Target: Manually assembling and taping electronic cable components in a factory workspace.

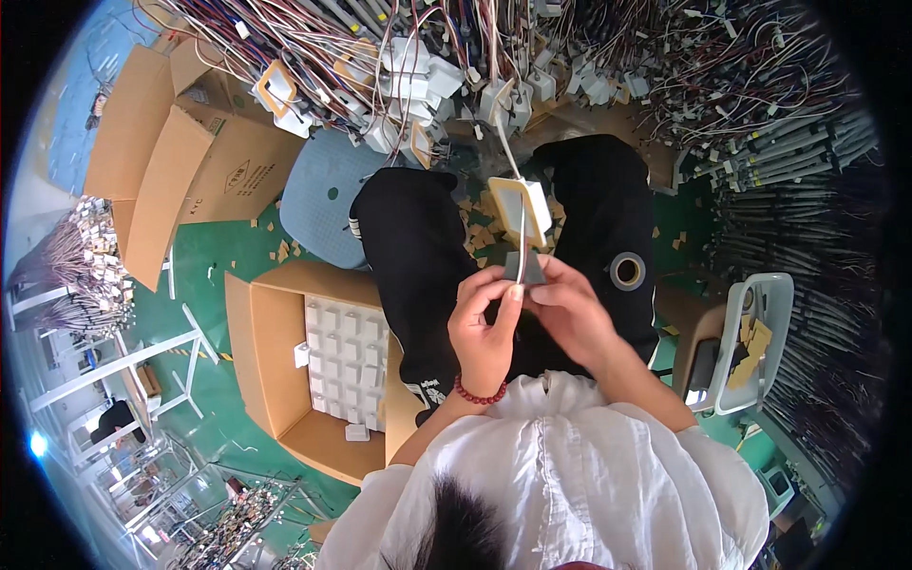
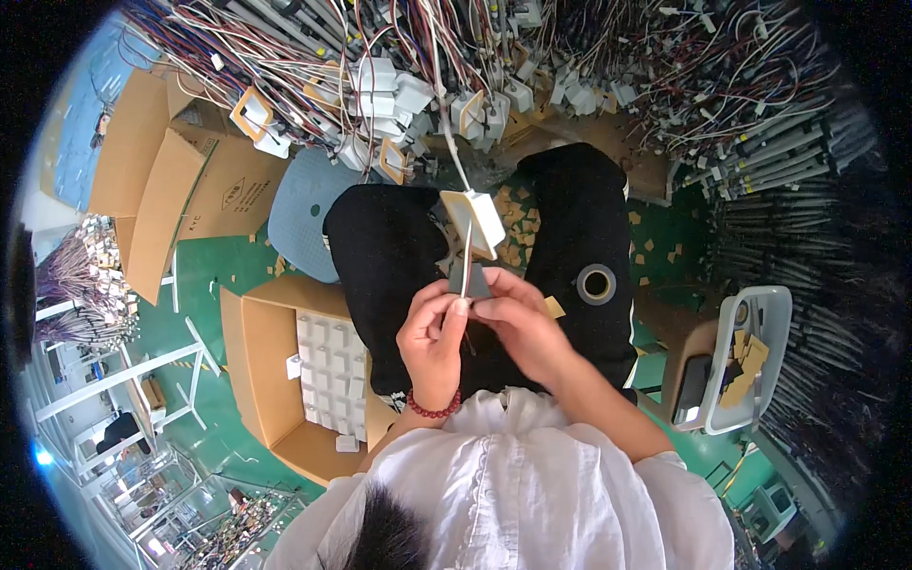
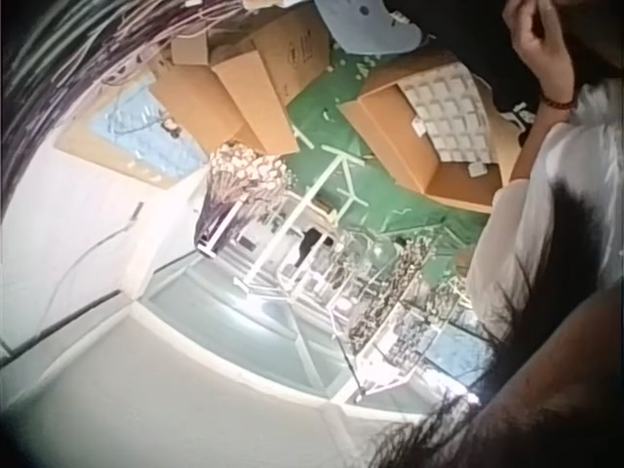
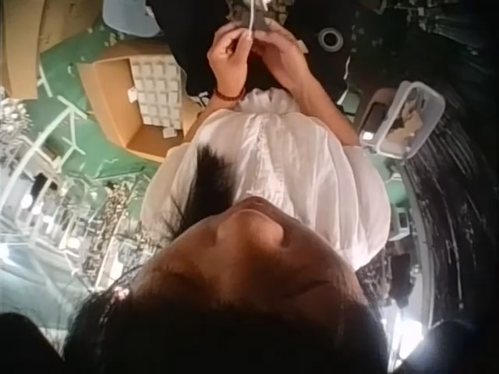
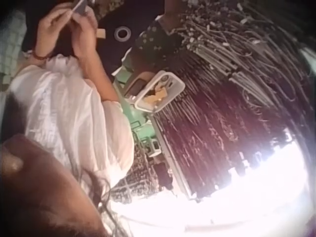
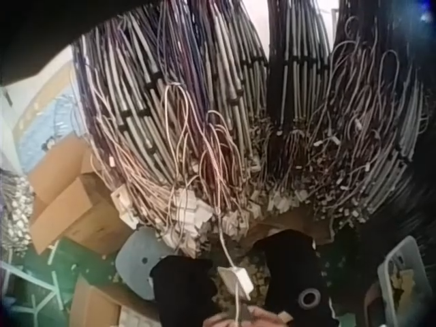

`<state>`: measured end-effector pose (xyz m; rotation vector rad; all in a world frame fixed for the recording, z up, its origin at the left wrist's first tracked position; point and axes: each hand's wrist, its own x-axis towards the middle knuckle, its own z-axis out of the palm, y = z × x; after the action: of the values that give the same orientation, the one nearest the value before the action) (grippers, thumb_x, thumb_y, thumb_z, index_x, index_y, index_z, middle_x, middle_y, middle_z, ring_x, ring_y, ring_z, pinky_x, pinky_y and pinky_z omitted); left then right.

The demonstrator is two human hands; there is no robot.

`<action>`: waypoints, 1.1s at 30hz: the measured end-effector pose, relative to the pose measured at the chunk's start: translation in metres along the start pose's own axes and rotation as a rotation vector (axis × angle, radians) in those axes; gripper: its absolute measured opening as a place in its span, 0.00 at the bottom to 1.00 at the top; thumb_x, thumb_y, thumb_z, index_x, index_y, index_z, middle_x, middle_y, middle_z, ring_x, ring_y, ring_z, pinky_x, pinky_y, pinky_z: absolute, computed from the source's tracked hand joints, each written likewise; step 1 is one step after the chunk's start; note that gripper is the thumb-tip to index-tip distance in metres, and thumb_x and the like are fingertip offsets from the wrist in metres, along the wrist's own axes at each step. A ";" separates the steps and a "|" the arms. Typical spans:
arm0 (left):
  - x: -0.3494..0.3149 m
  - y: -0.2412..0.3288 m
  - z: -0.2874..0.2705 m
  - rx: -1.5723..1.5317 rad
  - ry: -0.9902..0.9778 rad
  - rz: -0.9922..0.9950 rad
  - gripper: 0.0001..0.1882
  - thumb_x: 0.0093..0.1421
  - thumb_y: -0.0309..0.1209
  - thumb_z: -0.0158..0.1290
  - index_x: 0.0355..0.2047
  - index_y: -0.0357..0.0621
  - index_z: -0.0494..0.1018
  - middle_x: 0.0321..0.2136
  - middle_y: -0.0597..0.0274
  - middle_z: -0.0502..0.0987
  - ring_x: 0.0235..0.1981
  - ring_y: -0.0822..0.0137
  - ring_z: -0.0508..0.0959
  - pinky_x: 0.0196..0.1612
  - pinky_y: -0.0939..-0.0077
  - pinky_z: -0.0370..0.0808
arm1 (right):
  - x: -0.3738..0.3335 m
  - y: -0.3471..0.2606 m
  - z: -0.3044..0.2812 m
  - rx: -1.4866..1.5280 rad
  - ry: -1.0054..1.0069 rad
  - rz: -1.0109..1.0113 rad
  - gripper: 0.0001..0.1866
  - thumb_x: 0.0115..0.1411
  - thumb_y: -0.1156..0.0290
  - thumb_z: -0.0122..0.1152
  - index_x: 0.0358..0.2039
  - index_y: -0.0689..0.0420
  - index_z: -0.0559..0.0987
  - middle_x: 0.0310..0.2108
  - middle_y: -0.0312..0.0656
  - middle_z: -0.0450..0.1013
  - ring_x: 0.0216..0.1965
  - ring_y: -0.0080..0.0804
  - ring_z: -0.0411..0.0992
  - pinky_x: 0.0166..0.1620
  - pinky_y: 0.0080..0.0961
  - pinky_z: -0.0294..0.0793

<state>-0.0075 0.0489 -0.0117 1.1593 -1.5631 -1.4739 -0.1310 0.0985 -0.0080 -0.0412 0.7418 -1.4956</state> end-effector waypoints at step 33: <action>0.004 0.003 -0.016 -0.399 -0.026 -0.240 0.05 0.58 0.21 0.53 0.32 0.28 0.75 0.52 0.47 0.70 0.42 0.75 0.73 0.42 0.83 0.69 | 0.028 -0.007 0.002 -0.345 0.272 -0.008 0.06 0.54 0.73 0.62 0.30 0.63 0.78 0.24 0.39 0.76 0.22 0.24 0.75 0.29 0.18 0.78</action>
<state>0.0058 0.0388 -0.0073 1.1166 -1.1013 -1.8605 -0.1385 0.0716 -0.0148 -0.1023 1.2158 -1.3809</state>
